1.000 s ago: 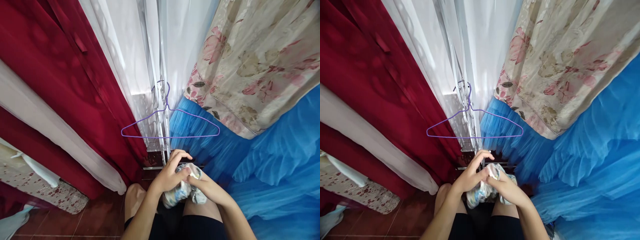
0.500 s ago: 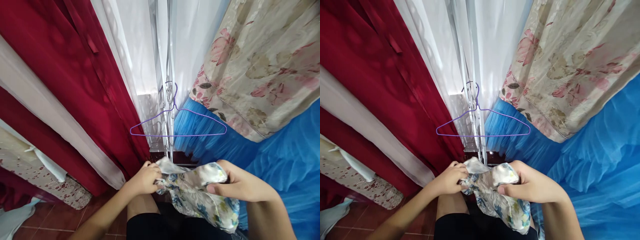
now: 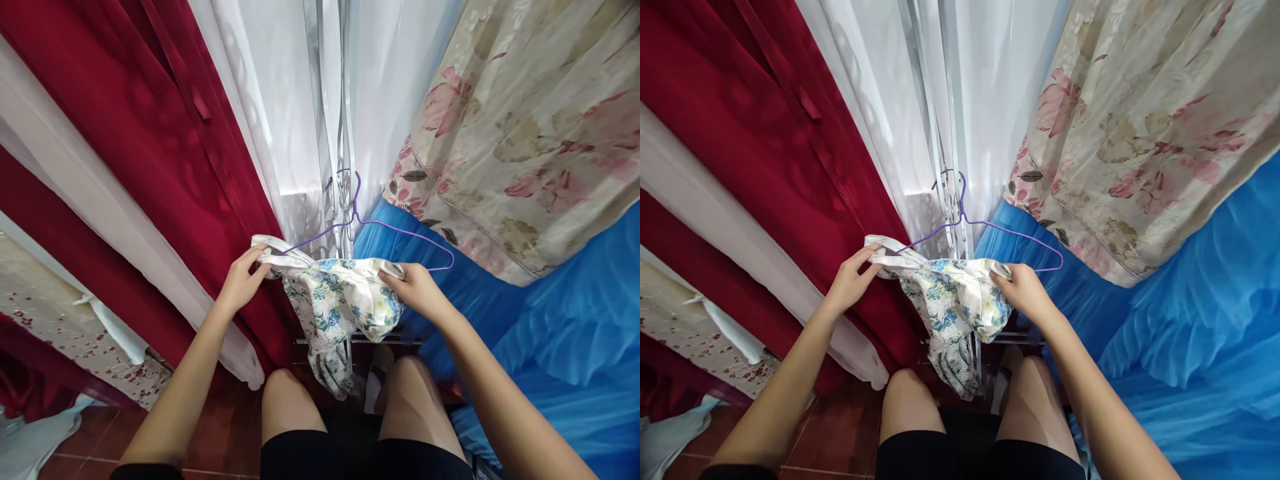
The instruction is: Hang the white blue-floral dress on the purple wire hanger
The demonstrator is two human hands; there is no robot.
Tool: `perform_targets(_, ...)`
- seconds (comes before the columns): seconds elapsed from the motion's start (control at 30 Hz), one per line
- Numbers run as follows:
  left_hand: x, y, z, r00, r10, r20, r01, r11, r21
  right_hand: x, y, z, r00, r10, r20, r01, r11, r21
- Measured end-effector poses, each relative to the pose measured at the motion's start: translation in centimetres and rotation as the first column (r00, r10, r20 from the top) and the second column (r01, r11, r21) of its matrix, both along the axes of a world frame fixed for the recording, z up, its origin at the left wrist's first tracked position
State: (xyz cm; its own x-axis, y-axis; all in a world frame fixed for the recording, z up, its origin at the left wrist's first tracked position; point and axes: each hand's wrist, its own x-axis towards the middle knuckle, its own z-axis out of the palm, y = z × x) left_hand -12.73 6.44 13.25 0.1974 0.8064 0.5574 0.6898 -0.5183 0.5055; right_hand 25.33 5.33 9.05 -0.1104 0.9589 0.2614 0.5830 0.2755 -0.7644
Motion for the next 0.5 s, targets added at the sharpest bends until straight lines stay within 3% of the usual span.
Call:
perform_targets(0.13,5.3,0.4,2.0,0.982,-0.187,0.006,0.186,0.982,0.023,-1.0,-1.5,-0.4,0.993,0.105,0.051,-0.105,0.994,-0.001)
perform_targets(0.2,7.0,0.6,2.1,0.989,-0.149,0.014,0.147,0.985,0.089,-0.8,-2.8,-0.2,0.986,0.159,0.048,-0.159,0.987,0.003)
perform_targets(0.27,7.8,0.8,1.8,0.997,-0.046,0.061,0.036,0.988,0.151,0.1,-4.1,-0.1,0.986,0.169,-0.007,-0.169,0.985,0.027)
perform_targets(0.4,7.7,1.1,1.8,0.997,0.015,0.069,-0.027,0.986,0.166,3.3,-5.3,0.1,0.983,-0.005,-0.184,0.032,0.989,0.146)
perform_targets(0.5,7.6,1.0,2.3,0.999,0.021,0.046,-0.029,0.984,0.178,5.6,-4.8,1.2,0.978,-0.148,-0.15,0.172,0.971,0.165)
